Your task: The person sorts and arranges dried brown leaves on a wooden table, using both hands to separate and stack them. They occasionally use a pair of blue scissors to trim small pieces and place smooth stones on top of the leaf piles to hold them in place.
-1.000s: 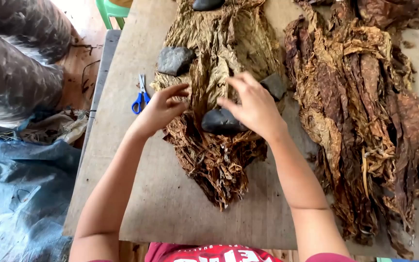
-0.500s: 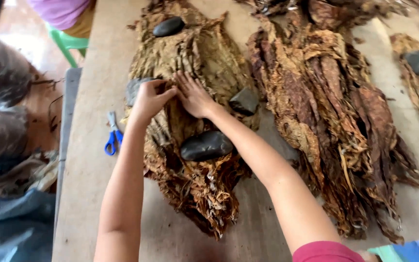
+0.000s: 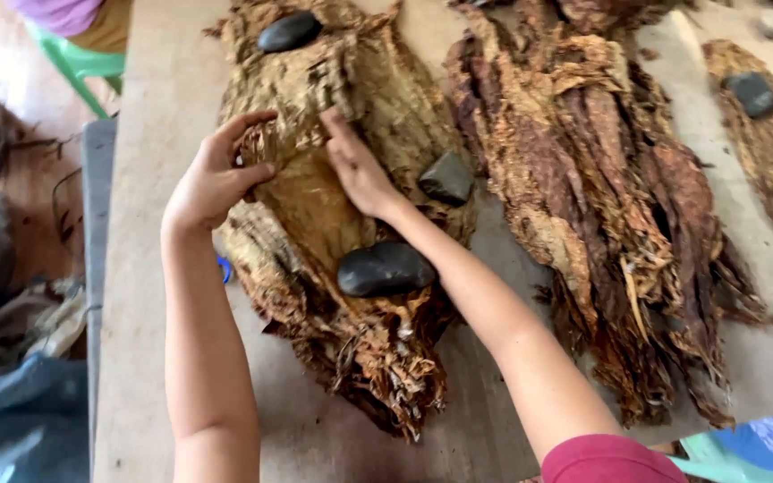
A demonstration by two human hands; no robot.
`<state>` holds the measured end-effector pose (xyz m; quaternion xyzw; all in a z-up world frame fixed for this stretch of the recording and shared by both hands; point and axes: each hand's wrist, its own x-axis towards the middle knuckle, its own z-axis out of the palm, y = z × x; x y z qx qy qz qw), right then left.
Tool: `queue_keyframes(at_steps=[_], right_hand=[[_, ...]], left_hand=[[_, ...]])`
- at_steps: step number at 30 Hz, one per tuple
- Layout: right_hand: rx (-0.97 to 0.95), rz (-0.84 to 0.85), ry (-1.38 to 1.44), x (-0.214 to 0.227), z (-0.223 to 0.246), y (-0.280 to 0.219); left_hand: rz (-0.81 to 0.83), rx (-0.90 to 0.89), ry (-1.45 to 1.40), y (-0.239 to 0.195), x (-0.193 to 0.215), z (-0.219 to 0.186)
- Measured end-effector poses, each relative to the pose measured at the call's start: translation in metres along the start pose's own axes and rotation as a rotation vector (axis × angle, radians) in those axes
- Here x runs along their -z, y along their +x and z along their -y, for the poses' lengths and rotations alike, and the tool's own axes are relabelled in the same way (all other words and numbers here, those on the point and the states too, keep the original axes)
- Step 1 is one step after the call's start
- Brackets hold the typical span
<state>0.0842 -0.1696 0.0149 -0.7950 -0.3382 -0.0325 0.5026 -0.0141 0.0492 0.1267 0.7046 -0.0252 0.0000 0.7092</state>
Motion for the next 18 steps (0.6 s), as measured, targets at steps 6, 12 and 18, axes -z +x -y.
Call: queue_keyframes(at_steps=[6, 12, 18], right_hand=[[-0.137, -0.084, 0.111, 0.013, 0.020, -0.014], [-0.141, 0.054, -0.204, 0.014, 0.007, 0.003], [-0.314, 0.207, -0.736, 0.026, 0.034, 0.025]], left_hand=[[0.055, -0.075, -0.108, -0.011, 0.014, -0.009], [0.030, -0.121, -0.138, -0.002, 0.029, 0.005], [0.165, -0.189, 0.365, -0.011, 0.079, 0.012]])
